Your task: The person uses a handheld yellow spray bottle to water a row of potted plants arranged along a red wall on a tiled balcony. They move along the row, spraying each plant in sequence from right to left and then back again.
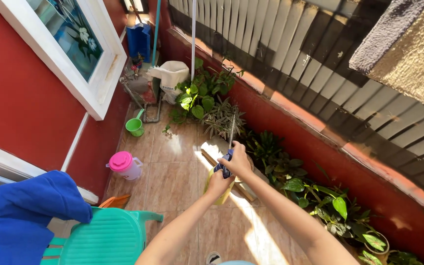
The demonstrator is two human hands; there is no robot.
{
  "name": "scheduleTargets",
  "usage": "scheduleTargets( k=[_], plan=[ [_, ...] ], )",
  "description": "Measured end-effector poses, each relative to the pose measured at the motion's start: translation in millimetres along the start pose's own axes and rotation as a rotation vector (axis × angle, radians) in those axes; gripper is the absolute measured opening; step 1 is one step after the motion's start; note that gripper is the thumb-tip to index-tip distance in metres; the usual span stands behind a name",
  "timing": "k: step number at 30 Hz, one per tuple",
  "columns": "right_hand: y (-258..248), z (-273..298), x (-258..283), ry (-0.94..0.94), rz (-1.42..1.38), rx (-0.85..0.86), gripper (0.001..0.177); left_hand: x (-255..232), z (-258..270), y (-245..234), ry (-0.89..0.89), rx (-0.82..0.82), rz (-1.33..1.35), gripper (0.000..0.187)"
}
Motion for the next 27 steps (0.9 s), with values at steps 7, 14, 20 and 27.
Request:
scheduleTargets(
  k=[7, 14, 20, 27],
  plan=[
    [65.4, -32.6, -58.1, 0.350, -0.473, 0.153, 0.079, -5.9, -11.0, 3.7, -0.030, 0.017, 0.090, 0.034],
    [75.5, -89.6, -61.1, 0.363, -0.205, 0.179, 0.057, 7.7, -40.7, 2.7, -0.103, -0.036, 0.417, 0.024],
    [54.1, -147.2, -25.5, 0.278, -0.164, 0.171, 0.056, -27.1, -94.5, -23.1, -0.105, -0.096, 0.457, 0.021],
    [34.6, -207.2, 9.3, 0.214, -0.146, 0.207, 0.057, -40.1, -165.2, -38.7, -0.077, -0.129, 0.370, 0.022]
  ],
)
Point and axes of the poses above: each hand's wrist, its own z-axis away from the middle knuckle, its own y-axis out of the palm, x = y × z, the point moved 6 cm from there along -z, towards the middle knuckle, and after that the axes turned 5 degrees about y, right-handed, at the moved point
